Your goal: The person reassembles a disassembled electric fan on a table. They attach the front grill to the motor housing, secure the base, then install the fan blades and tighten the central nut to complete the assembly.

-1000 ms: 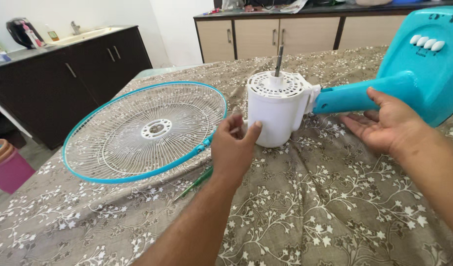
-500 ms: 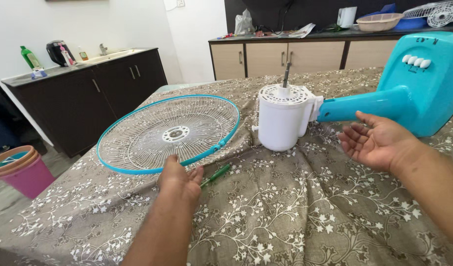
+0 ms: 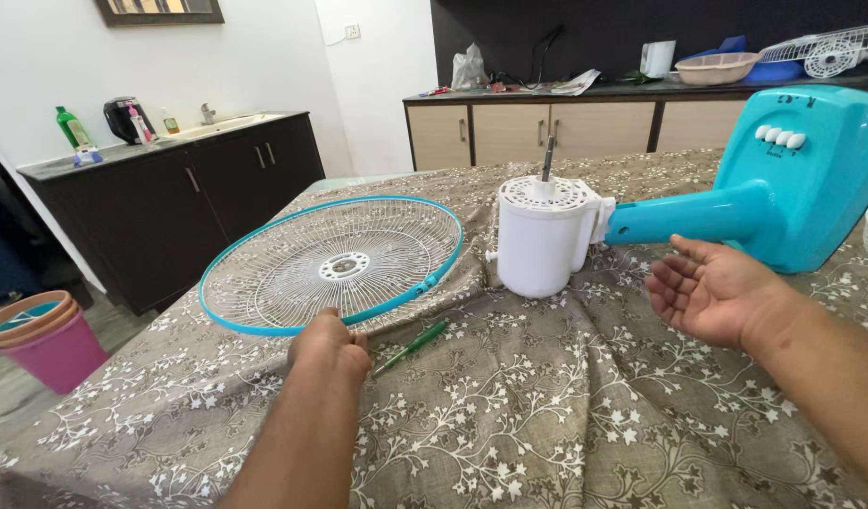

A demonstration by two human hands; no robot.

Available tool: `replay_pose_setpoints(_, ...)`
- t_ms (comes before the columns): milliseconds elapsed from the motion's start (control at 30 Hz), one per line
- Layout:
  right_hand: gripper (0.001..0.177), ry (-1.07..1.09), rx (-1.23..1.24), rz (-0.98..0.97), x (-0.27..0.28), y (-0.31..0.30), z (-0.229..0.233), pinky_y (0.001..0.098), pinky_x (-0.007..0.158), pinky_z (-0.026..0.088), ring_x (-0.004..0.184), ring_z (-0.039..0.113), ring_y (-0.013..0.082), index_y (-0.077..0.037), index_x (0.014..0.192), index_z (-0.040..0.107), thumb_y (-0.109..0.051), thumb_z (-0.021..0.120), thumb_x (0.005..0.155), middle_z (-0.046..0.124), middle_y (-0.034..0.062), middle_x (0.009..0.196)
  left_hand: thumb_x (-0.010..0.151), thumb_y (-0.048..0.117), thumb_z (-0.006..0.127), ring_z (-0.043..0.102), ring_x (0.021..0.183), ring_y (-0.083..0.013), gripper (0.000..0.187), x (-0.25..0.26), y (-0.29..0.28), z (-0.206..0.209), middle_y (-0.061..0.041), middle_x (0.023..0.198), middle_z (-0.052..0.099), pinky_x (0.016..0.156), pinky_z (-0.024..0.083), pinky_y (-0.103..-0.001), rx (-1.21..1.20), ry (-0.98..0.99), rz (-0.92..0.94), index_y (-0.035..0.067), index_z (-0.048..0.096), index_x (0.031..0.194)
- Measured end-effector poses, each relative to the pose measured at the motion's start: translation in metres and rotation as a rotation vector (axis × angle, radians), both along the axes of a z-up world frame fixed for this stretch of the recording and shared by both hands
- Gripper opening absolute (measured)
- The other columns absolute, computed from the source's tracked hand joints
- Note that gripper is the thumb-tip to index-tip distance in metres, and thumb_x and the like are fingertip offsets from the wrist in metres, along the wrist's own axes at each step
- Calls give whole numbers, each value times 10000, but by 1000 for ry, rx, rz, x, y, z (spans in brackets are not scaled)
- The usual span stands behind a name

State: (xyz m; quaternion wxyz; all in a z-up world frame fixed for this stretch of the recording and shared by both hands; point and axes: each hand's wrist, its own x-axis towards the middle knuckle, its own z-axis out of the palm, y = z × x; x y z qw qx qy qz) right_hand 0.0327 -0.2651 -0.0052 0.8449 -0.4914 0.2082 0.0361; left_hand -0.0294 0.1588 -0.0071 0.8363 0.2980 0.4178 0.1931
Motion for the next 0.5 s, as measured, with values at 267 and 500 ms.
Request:
replay_pose_setpoints(267,251,-25,-96,315,-18,38,-10,379,782,554,841,668,211,-139,931,615,-380,602,999,676,27,863,960,42,650,705,1083,-371,521,-23,-6,27,-249,1227,587,1038,557,-480,58,-104,134,-205,390,1338)
replay_pose_setpoints(500,263,-54,-131,462,-22,43,-20,383,724,561,809,686,213,-122,946,646,-370,578,998,706,35,849,935,17,626,715,1056,-449,449,-41,5,37,-293,1205,578,926,596,-469,99,-134,170,-215,423,1263)
